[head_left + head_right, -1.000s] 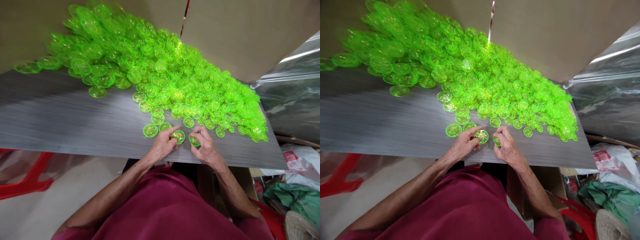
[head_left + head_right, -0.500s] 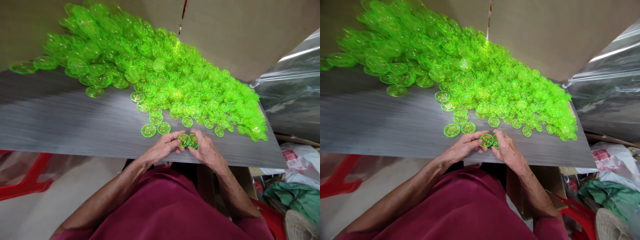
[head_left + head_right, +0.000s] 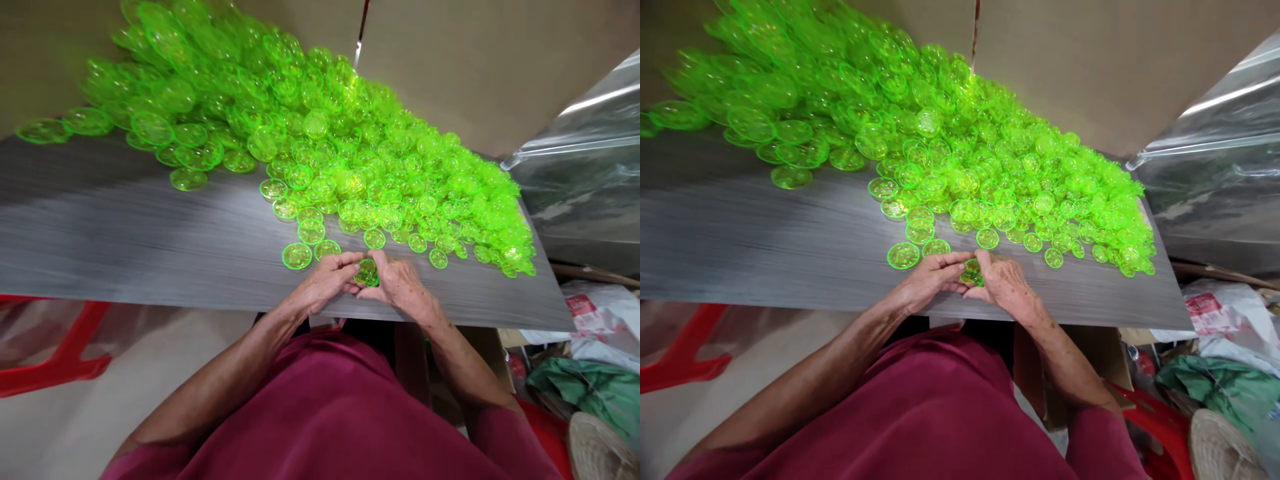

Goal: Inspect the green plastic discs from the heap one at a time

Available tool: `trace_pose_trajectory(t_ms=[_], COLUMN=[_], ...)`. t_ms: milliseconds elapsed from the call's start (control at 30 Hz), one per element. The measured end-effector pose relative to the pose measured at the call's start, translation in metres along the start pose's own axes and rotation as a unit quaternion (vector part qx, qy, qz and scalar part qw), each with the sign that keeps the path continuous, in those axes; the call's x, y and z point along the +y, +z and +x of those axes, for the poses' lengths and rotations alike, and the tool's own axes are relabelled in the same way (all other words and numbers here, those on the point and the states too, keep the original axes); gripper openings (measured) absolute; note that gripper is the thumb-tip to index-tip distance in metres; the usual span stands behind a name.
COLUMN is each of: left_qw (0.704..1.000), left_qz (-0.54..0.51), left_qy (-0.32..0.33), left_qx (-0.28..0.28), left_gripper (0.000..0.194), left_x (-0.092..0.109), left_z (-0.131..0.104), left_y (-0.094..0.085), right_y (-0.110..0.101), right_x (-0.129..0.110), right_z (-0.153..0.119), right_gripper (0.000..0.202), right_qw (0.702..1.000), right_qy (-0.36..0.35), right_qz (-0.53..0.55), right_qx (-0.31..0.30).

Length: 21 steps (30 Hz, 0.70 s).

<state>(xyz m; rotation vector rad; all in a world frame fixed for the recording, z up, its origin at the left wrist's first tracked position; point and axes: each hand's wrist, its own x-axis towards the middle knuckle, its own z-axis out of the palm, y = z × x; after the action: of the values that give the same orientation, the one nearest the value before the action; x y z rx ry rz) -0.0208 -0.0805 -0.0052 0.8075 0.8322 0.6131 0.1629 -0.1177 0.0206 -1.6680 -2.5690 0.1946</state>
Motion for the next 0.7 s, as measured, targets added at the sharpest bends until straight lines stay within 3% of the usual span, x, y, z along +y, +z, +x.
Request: trace_pose_trajectory(t_ms=[100, 300, 467, 533, 700], left_qw=[1.0, 0.996, 0.98, 0.973, 0.964], left_qz=[-0.018, -0.081, -0.165, -0.184, -0.212], left_qy=[0.002, -0.015, -0.06, -0.074, -0.087], left_qx=[-0.009, -0.035, -0.094, -0.118, -0.137], left_gripper=[0.034, 0.028, 0.033, 0.036, 0.037], left_x=[0.0, -0.003, -0.009, -0.01, -0.012], left_z=[0.0, 0.002, 0.004, 0.004, 0.003], left_y=[-0.001, -0.001, -0.001, -0.001, -0.003], right_y=[0.011, 0.017, 0.023, 0.023, 0.01], right_x=[0.008, 0.011, 0.011, 0.009, -0.002], right_z=[-0.005, -0.008, -0.009, -0.012, -0.027], right_gripper=[0.085, 0.069, 0.073, 0.071, 0.059], right_qw=[0.996, 0.978, 0.965, 0.969, 0.985], right_qy=[-0.011, -0.029, -0.029, -0.033, -0.049], right_qz=[0.05, 0.139, 0.149, 0.13, 0.097], right_qx=[0.072, 0.153, 0.212, 0.209, 0.134])
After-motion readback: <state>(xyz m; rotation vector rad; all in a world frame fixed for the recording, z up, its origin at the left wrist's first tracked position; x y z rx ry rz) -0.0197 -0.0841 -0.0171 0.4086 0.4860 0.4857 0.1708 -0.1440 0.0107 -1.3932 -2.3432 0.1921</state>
